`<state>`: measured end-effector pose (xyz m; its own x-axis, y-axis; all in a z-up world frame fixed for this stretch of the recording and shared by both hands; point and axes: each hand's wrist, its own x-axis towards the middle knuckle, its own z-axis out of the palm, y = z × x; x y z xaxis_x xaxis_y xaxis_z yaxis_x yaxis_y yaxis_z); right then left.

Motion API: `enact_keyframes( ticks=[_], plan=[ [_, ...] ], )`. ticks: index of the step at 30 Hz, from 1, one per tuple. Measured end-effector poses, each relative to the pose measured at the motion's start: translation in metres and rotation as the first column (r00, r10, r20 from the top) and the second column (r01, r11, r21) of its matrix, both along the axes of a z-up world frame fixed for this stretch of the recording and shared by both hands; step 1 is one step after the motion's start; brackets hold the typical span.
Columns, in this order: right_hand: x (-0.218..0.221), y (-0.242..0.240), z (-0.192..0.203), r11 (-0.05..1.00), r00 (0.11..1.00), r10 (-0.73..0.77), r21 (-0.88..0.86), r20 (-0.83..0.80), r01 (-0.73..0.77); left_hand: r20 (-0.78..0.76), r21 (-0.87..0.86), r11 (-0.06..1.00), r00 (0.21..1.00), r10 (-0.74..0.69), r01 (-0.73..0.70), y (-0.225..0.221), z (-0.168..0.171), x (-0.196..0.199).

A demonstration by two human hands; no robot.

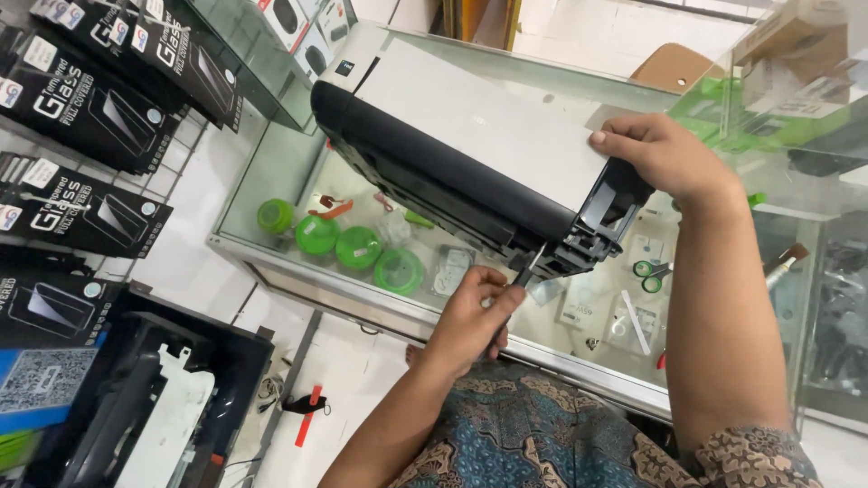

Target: Disassembling a printer by removing screws and the outer casing to access internal components

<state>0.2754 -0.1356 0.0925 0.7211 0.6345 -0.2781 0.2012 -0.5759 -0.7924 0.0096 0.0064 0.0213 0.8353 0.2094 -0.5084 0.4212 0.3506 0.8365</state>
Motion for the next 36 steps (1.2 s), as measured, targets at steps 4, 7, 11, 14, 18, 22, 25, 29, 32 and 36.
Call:
enact_keyframes(
  ticks=[4, 7, 11, 14, 18, 22, 25, 29, 32, 36],
  plan=[
    [0.006, -0.002, -0.006, 0.999, 0.998, 0.052, 0.014, 0.041, -0.053, 0.009, -0.025, 0.999, 1.0, 0.029, -0.028, 0.001, -0.016, -0.002],
    [0.009, -0.004, -0.009, 0.997, 0.996, 0.073, 0.029, 0.047, -0.074, 0.069, -0.118, 0.993, 0.997, -0.017, 0.025, 0.003, -0.025, -0.001],
    [0.006, -0.003, -0.013, 0.997, 0.996, 0.038, 0.065, 0.075, -0.043, 0.04, -0.097, 0.995, 0.999, -0.002, 0.006, -0.002, -0.019, 0.001],
    [-0.012, -0.007, -0.017, 0.961, 0.933, -0.096, 0.276, 0.347, -0.003, 0.021, -0.056, 0.998, 0.999, 0.024, -0.023, -0.001, -0.013, 0.002],
    [-0.066, -0.038, -0.052, 0.574, 0.648, -0.642, 0.818, 0.41, 0.05, 0.079, -0.211, 0.977, 0.997, 0.0, 0.017, 0.01, -0.024, 0.0],
    [-0.145, -0.061, -0.12, 0.439, 0.835, -0.484, 0.898, 0.263, -0.028, 0.08, -0.249, 0.962, 0.992, -0.097, 0.114, 0.014, -0.018, -0.001],
    [-0.187, -0.035, -0.133, 0.652, 0.871, -0.487, 0.64, -0.057, 0.406, 0.096, -0.398, 0.917, 0.995, 0.015, 0.024, 0.012, -0.032, 0.002],
    [-0.21, 0.003, -0.124, 0.518, 0.837, -0.236, 0.665, -0.495, 0.539, 0.058, -0.387, 0.922, 0.998, -0.003, 0.025, 0.009, -0.041, 0.004],
    [-0.22, 0.021, -0.13, 0.406, 0.746, -0.134, 0.651, -0.652, 0.642, 0.022, -0.393, 0.919, 1.0, -0.006, 0.014, 0.013, -0.03, 0.004],
    [-0.227, 0.042, -0.084, 0.324, 0.63, -0.249, 0.549, -0.736, 0.77, -0.016, -0.33, 0.944, 0.999, -0.035, 0.028, 0.015, -0.042, 0.003]
  ],
)
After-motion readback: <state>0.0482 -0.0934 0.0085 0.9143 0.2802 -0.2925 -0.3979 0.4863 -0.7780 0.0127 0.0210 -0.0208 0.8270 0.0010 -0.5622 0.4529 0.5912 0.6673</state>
